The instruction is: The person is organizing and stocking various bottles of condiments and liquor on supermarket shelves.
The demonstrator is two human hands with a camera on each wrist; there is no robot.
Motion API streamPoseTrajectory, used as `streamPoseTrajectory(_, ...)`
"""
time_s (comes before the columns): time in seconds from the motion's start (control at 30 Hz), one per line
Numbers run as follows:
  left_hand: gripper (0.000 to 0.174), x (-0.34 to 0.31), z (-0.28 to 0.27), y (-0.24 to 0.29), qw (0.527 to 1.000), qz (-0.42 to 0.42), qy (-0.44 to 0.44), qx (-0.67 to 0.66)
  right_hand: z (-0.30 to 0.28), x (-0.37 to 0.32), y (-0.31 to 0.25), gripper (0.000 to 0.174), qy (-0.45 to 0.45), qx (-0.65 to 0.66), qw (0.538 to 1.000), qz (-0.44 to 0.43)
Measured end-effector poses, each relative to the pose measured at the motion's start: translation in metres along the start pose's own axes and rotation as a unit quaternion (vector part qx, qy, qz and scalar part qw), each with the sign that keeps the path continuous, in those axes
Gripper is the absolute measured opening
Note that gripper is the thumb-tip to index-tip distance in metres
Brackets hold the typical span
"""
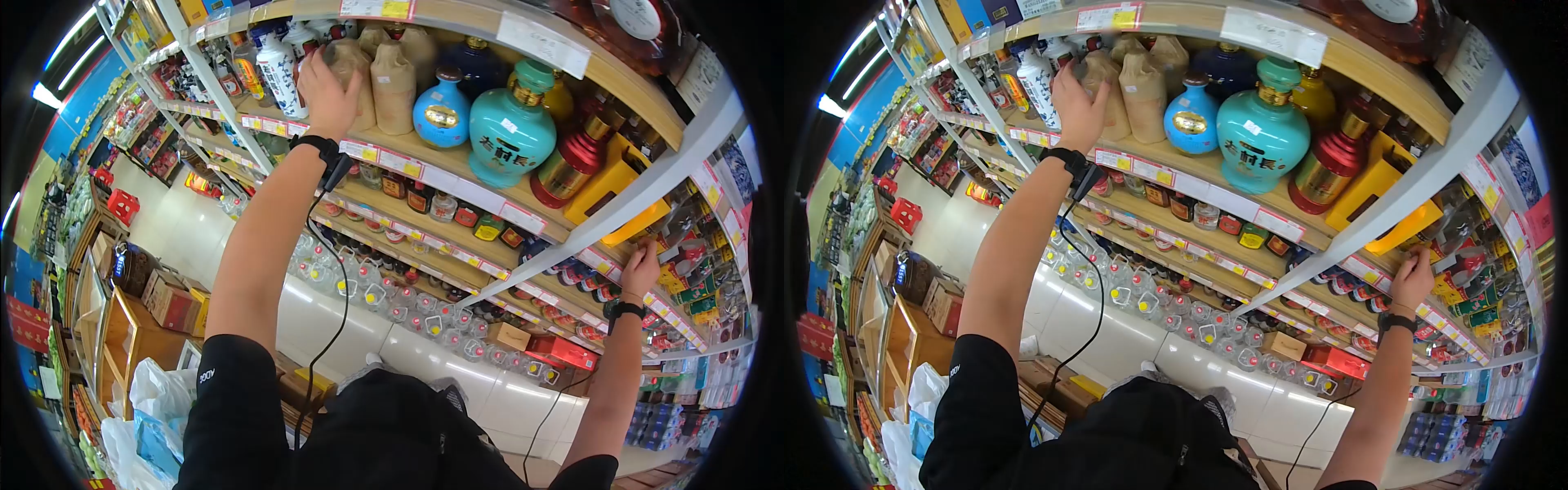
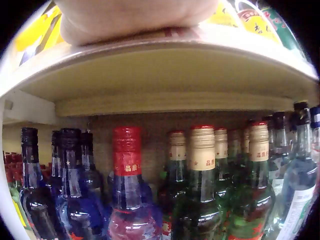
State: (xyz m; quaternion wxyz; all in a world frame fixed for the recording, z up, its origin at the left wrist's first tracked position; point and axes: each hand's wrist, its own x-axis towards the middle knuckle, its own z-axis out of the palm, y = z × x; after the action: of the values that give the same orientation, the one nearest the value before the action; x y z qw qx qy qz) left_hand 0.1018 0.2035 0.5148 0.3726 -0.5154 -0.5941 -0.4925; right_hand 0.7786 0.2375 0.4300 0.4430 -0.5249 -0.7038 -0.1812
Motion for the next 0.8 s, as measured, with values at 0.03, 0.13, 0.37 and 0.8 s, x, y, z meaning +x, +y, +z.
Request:
streamPoseTrajectory(0.03, 0.069, 0.002, 0.002, -0.004, 1.000, 0.008, -0.012, -0.002, 0.001, 0.002, 0.002, 0.016, -0.008, -0.013, 1.000, 0.017)
streamPoseTrajectory(0.13, 0.059, -0.005, 0.003, -0.004, 0.999, 0.017, -0.027, 0.034, 0.003, 0.000, 0.003, 0.018, 0.006, -0.011, 1.000, 0.007)
streamPoseTrajectory(0.37, 0.049, 0.002, 0.013, 0.002, 0.999, 0.001, 0.003, 0.049, 0.004, 0.005, 0.001, 0.017, 0.011, -0.006, 1.000, 0.025)
streamPoseTrajectory(0.8, 0.046, 0.009, 0.020, 0.009, 0.996, -0.011, -0.046, 0.071, -0.011, 0.010, -0.015, 0.010, 0.044, -0.048, 0.997, 0.035)
